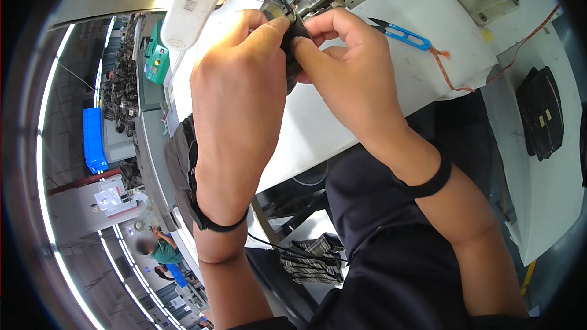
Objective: The recorder is sewing the lining or inner components of a plaid fabric bag using an industrial sewing machine.
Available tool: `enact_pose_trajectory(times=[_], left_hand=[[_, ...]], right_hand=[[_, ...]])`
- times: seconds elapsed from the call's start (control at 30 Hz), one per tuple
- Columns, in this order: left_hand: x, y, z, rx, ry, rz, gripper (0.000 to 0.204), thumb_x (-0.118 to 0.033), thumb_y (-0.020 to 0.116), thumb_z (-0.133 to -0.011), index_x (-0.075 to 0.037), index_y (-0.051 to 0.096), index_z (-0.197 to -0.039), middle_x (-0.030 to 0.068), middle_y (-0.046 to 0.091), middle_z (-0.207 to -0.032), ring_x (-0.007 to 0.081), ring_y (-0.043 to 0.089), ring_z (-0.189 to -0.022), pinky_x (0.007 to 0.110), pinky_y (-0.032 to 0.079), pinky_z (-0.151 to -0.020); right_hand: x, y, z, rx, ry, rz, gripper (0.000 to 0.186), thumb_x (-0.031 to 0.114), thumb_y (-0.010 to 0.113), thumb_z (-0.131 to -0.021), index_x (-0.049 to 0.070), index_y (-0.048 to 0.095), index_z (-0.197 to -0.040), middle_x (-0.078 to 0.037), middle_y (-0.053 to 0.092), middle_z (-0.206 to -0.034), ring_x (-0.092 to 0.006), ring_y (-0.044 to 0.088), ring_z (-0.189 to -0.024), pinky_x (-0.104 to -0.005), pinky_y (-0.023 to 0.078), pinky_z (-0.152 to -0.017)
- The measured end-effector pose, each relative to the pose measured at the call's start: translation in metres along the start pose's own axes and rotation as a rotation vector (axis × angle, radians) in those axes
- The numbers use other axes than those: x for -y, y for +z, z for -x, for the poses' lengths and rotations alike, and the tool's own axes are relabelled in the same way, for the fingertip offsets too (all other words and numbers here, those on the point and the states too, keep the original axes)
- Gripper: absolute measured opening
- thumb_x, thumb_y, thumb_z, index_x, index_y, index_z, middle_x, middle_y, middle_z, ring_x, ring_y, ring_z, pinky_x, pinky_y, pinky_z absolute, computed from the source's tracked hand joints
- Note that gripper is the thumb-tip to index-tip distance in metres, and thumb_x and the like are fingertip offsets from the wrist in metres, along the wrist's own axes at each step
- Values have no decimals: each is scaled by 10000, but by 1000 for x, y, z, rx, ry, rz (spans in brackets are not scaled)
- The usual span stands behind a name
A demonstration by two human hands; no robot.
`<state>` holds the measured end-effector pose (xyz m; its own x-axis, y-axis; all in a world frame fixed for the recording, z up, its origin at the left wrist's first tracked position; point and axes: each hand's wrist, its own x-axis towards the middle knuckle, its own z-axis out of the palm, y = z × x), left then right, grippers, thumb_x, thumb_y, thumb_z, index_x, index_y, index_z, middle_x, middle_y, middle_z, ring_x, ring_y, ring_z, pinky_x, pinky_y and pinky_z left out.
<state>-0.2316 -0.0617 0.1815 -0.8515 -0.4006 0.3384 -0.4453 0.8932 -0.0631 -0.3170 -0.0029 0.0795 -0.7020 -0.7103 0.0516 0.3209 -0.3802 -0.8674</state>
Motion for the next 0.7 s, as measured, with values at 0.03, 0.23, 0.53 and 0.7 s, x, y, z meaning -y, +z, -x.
enact_pose_trajectory(times=[0.03,0.23,0.53,0.7], left_hand=[[0,0,-1,5,0,0,188,6,646,-886,-13,751,-1040,116,729,-969,368,713,-783,426,566,-702],[-3,-4,-5,29,-168,86,274,-17,680,-917,-19,806,-1160,91,793,-954,111,724,-785,268,574,-692],[-30,1,-7,-48,-510,332,281,-54,721,-870,33,810,-1122,56,765,-851,53,643,-729,215,501,-645],[-48,7,-12,-108,-501,225,254,-70,694,-887,57,799,-1081,167,774,-831,183,716,-721,294,550,-668]], right_hand=[[0,-1,-1,-2,4,-1,144,80,716,-905,-33,664,-978,-109,723,-852,-156,677,-650,-311,522,-608],[5,-7,-9,52,-59,160,141,66,743,-954,-36,679,-1027,-62,744,-895,-113,746,-733,-227,576,-642],[10,-20,-18,108,42,11,173,98,729,-845,-66,740,-900,-94,716,-728,-108,647,-648,-283,516,-616],[14,-27,-21,175,257,-133,191,112,702,-892,-69,762,-908,-64,699,-698,-83,638,-638,-255,502,-592]])
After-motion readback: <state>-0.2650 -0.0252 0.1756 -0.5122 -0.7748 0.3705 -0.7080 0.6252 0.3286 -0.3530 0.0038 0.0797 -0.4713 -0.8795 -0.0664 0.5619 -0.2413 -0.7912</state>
